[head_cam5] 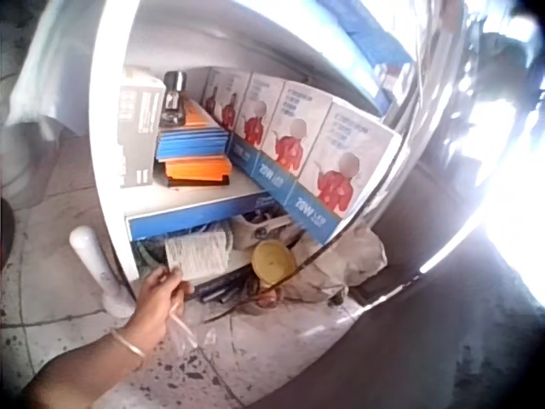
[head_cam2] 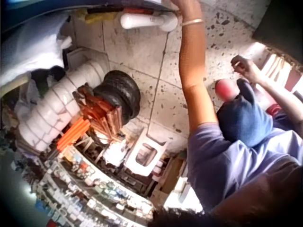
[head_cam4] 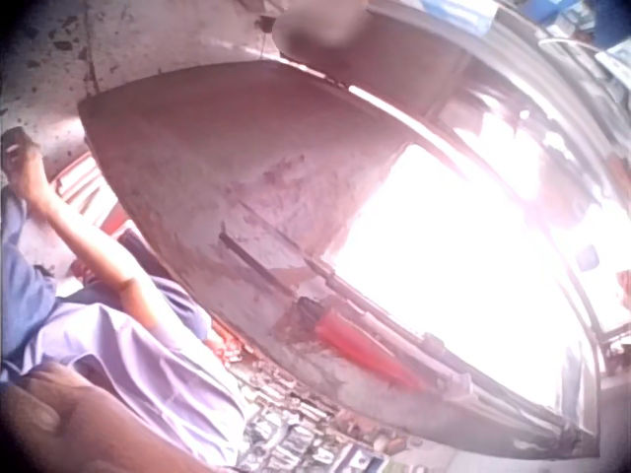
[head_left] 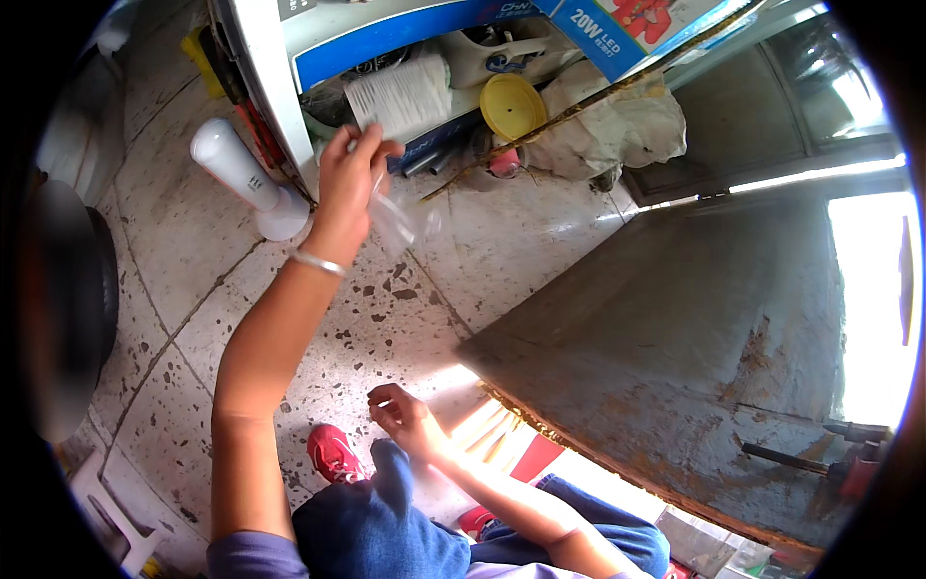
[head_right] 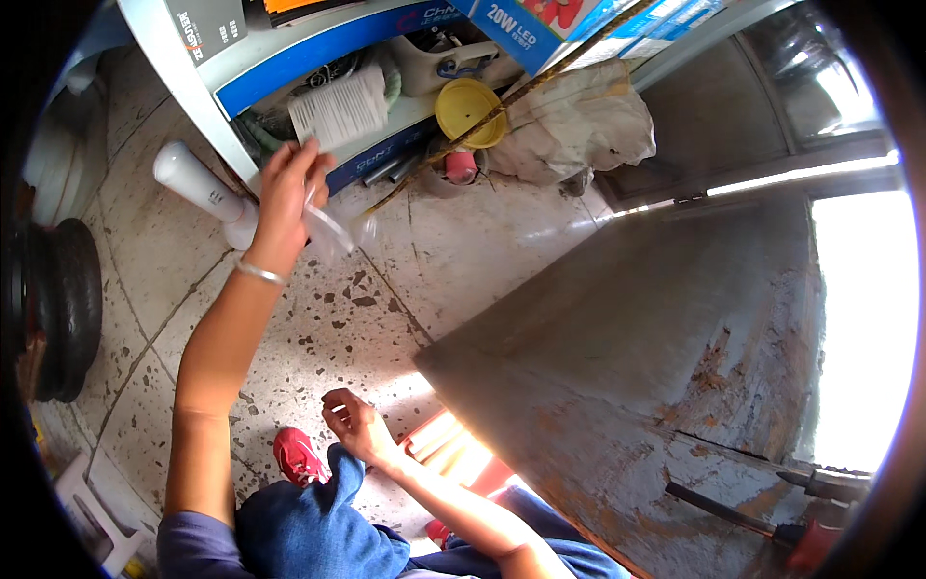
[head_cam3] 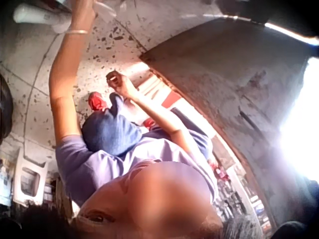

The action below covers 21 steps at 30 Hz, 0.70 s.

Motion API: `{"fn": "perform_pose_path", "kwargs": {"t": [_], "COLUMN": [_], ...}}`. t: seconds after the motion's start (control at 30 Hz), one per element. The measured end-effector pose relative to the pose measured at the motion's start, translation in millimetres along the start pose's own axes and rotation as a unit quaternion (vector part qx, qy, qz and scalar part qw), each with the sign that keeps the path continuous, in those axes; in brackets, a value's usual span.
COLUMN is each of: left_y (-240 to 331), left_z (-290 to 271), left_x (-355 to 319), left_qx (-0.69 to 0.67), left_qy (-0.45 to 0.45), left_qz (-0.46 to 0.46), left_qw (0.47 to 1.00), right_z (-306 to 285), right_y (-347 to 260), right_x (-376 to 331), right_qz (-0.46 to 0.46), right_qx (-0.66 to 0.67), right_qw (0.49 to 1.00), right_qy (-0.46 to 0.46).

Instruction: The person sits on the floor and inserts metal screws into pre-drilled holes in small wooden sticks. They pick screws from a clear container, align them with the holes, and push them in by hand. The person then places the assembled sticks into a red tray and moves the tray to a shelf.

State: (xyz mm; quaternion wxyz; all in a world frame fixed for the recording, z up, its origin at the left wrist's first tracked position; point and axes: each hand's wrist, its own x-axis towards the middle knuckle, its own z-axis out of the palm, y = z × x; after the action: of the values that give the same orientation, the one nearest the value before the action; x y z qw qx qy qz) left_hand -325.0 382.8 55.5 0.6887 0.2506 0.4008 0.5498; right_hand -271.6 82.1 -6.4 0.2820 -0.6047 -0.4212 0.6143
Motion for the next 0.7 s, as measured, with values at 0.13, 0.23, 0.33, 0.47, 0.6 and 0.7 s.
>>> {"fn": "perform_pose_path", "kwargs": {"t": [0.13, 0.23, 0.33, 0.47, 0.6, 0.7], "left_y": [-7.3, -17.9, -5.8, 2.4, 3.3, 7.9], "left_z": [20.7, 29.6, 23.5, 27.6, 23.9, 27.1], "left_x": [57.5, 64.7, 66.2, 72.5, 57.0, 33.6], "left_qx": [-0.003, -0.019, 0.023, -0.086, -0.066, 0.239], "left_qy": [0.061, 0.027, -0.017, 0.041, 0.108, -0.007], "left_qz": [-0.001, 0.013, -0.080, -0.046, -0.025, 0.402], "left_qw": [0.998, 0.999, 0.996, 0.994, 0.992, 0.884], "right_z": [7.2, 6.2, 9.9, 12.2, 12.2, 7.8], "right_y": [-0.4, 0.5, 4.6, 2.5, 2.4, -0.3], "right_x": [-3.8, -9.6, -12.9, -13.6, -12.2, -9.7], "right_qz": [-0.001, 0.000, -0.012, 0.005, -0.011, -0.010], "right_qx": [0.008, -0.004, -0.005, -0.010, -0.010, -0.022], "right_qw": [1.000, 1.000, 1.000, 1.000, 1.000, 1.000], "right_qy": [-0.014, -0.012, -0.012, -0.023, -0.019, -0.010]}}
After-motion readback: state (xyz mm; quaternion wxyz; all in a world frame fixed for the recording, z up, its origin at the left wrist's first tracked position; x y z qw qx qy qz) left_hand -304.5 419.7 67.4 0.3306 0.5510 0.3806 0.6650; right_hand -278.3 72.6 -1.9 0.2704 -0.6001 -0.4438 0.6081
